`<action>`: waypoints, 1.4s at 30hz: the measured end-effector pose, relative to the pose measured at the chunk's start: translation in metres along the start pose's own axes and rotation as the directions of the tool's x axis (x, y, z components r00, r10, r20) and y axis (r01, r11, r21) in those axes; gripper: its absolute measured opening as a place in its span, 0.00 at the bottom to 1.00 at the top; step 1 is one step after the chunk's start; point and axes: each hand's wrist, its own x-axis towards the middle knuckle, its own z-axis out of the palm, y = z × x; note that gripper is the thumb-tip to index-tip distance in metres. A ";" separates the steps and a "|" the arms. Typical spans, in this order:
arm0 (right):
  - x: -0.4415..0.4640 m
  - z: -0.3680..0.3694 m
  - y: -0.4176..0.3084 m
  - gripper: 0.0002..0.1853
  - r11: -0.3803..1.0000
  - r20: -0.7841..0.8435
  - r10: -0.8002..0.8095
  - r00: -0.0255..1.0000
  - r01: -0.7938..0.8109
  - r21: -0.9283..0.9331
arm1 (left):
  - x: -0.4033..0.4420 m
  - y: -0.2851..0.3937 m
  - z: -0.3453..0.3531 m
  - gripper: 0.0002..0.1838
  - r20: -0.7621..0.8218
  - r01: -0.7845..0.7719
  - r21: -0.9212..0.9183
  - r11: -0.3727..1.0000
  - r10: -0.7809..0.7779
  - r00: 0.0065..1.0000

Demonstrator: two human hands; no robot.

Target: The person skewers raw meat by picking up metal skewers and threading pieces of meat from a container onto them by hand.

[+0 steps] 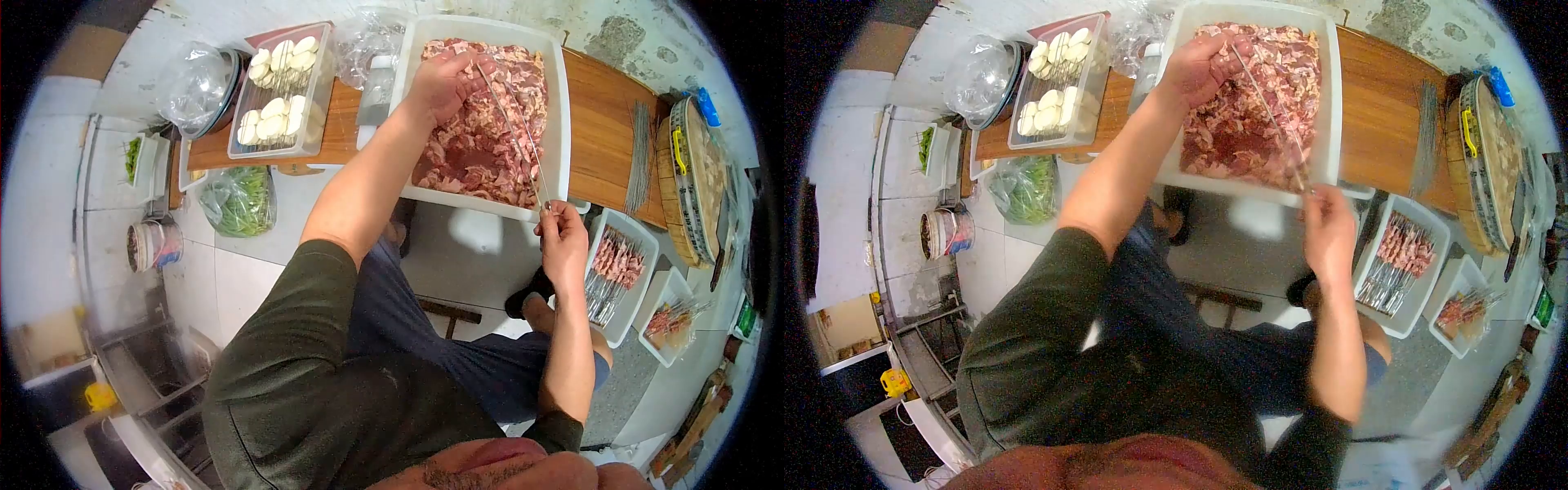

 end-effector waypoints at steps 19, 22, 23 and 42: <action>-0.002 0.000 0.002 0.11 1.000 0.028 0.009 1.000 -0.010 0.030 | -0.009 0.010 0.011 0.16 -0.026 -0.069 -0.023 0.997 0.068 0.997; -0.002 0.003 0.007 0.11 0.994 0.014 0.012 1.000 -0.013 0.111 | -0.011 0.013 0.013 0.15 -0.071 -0.073 -0.022 0.997 0.071 0.995; -0.002 0.002 0.008 0.11 0.991 0.020 0.022 1.000 -0.024 0.130 | -0.011 0.014 0.014 0.15 -0.081 -0.071 -0.053 0.996 0.067 0.994; 0.001 0.006 0.010 0.12 0.997 0.024 0.024 0.999 -0.026 0.077 | -0.011 0.015 0.012 0.17 -0.034 -0.046 -0.030 0.998 0.045 0.998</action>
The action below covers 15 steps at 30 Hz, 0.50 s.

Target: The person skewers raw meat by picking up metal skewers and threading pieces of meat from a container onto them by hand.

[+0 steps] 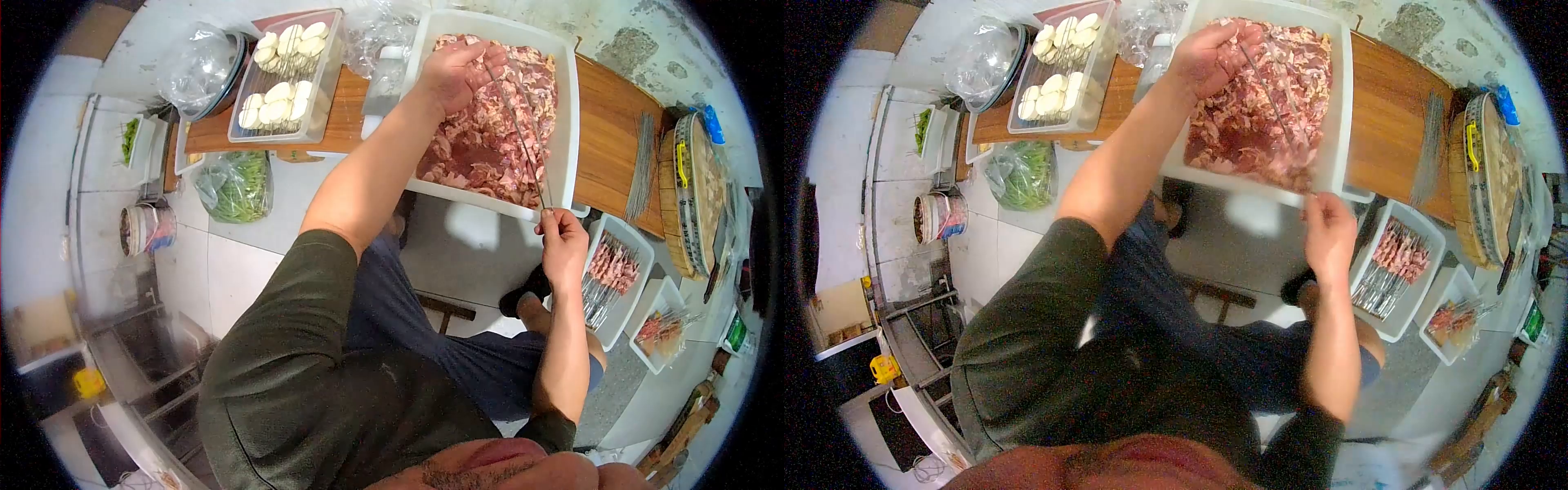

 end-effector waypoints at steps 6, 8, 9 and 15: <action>0.000 0.002 -0.004 0.13 1.000 -0.001 0.027 1.000 -0.027 -0.001 | 0.000 -0.002 -0.002 0.17 0.023 -0.007 -0.022 1.000 0.008 1.000; 0.000 0.003 -0.004 0.13 1.000 0.002 0.020 1.000 -0.020 0.007 | -0.001 -0.001 0.000 0.16 0.012 -0.008 -0.013 1.000 0.008 1.000; 0.000 0.003 -0.004 0.13 1.000 0.004 0.017 1.000 -0.017 0.010 | -0.001 -0.001 0.000 0.16 0.009 -0.004 -0.003 1.000 0.004 1.000; -0.001 0.007 -0.004 0.12 0.998 0.001 0.052 0.999 -0.052 0.028 | 0.000 -0.005 -0.002 0.14 0.030 -0.012 -0.005 1.000 0.012 0.999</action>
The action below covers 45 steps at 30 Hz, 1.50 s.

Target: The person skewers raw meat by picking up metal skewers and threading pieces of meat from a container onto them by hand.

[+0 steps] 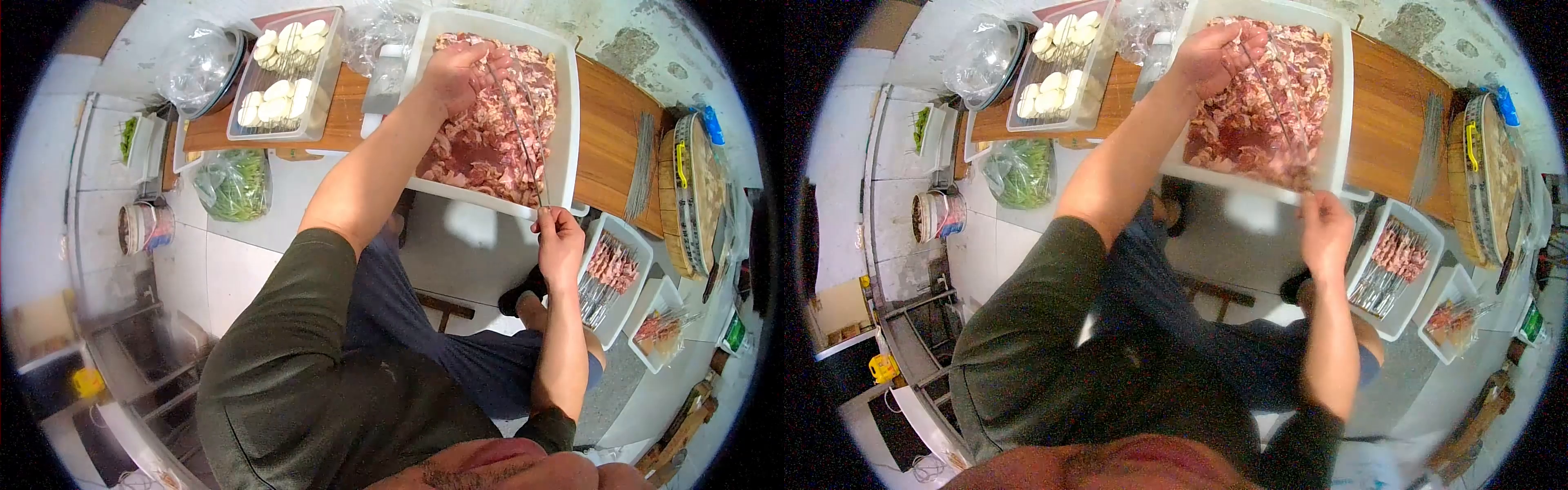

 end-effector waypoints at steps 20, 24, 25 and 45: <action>-0.004 0.002 -0.009 0.15 0.998 -0.070 -0.044 0.997 0.040 -0.057 | 0.004 0.000 -0.002 0.13 -0.044 -0.018 -0.101 0.995 0.013 0.999; -0.005 0.001 -0.010 0.14 0.997 -0.062 -0.056 0.997 0.052 -0.055 | 0.004 0.001 -0.002 0.12 -0.024 -0.027 -0.022 0.999 0.027 0.999; -0.005 0.001 -0.011 0.14 0.996 -0.063 -0.065 0.996 0.061 -0.066 | 0.005 0.001 -0.003 0.11 -0.014 -0.036 0.006 0.999 0.036 0.999; -0.016 0.009 -0.032 0.14 0.984 -0.082 -0.143 0.986 0.133 -0.120 | -0.003 0.003 0.008 0.12 -0.017 0.070 0.006 0.998 -0.070 0.997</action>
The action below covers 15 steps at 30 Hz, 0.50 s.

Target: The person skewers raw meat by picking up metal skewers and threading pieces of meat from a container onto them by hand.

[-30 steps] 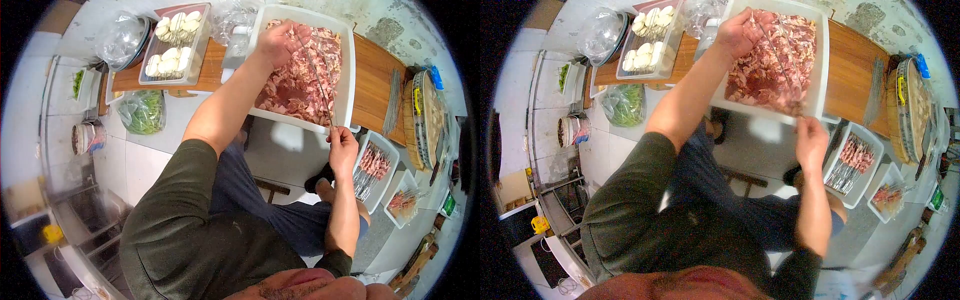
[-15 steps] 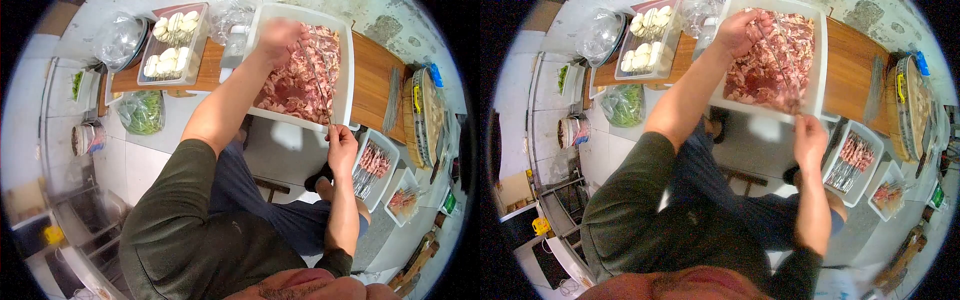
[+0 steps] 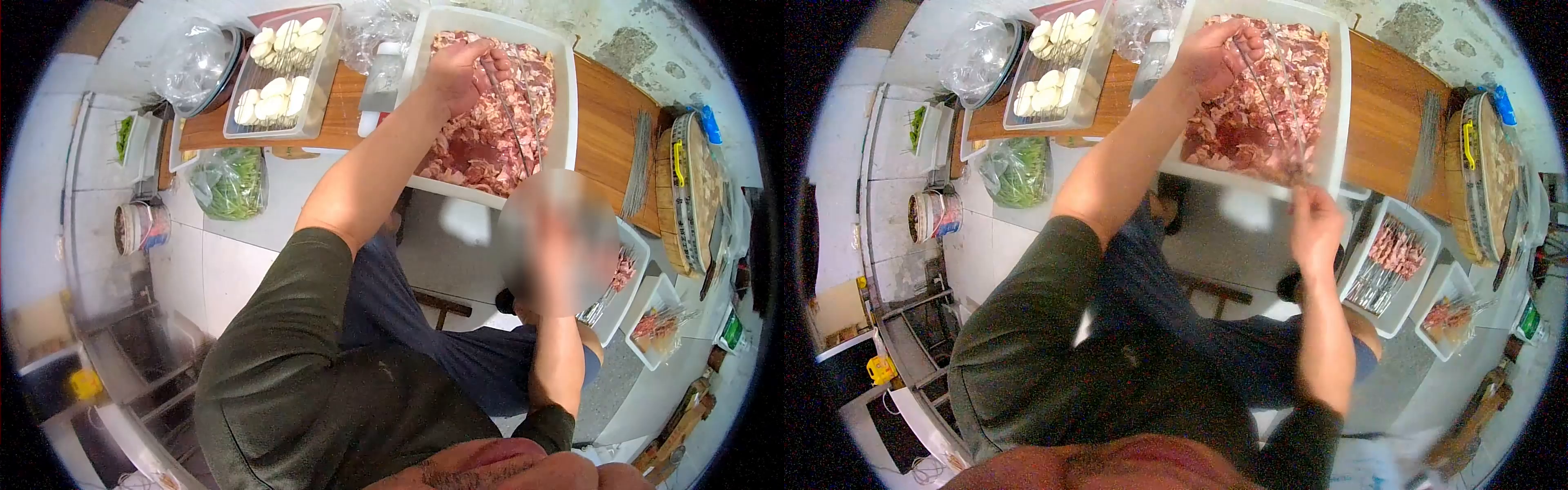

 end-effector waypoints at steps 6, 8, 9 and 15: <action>-0.001 0.007 0.000 0.15 1.000 -0.024 -0.001 1.000 0.001 -0.008 | -0.002 -0.003 0.009 0.12 -0.029 -0.061 -0.159 0.985 0.057 0.998; -0.001 0.008 0.001 0.15 1.000 -0.020 0.000 1.000 0.000 0.000 | -0.003 -0.001 0.008 0.12 0.018 -0.072 -0.190 0.979 0.077 0.997; -0.001 0.008 0.002 0.15 1.000 -0.012 0.000 1.000 0.000 -0.004 | -0.003 0.000 0.007 0.12 0.031 -0.082 -0.201 0.976 0.090 0.995; 0.000 0.009 0.004 0.14 1.000 -0.011 0.014 1.000 -0.013 0.014 | 0.002 -0.002 0.000 0.11 0.051 -0.102 -0.242 0.965 0.118 0.992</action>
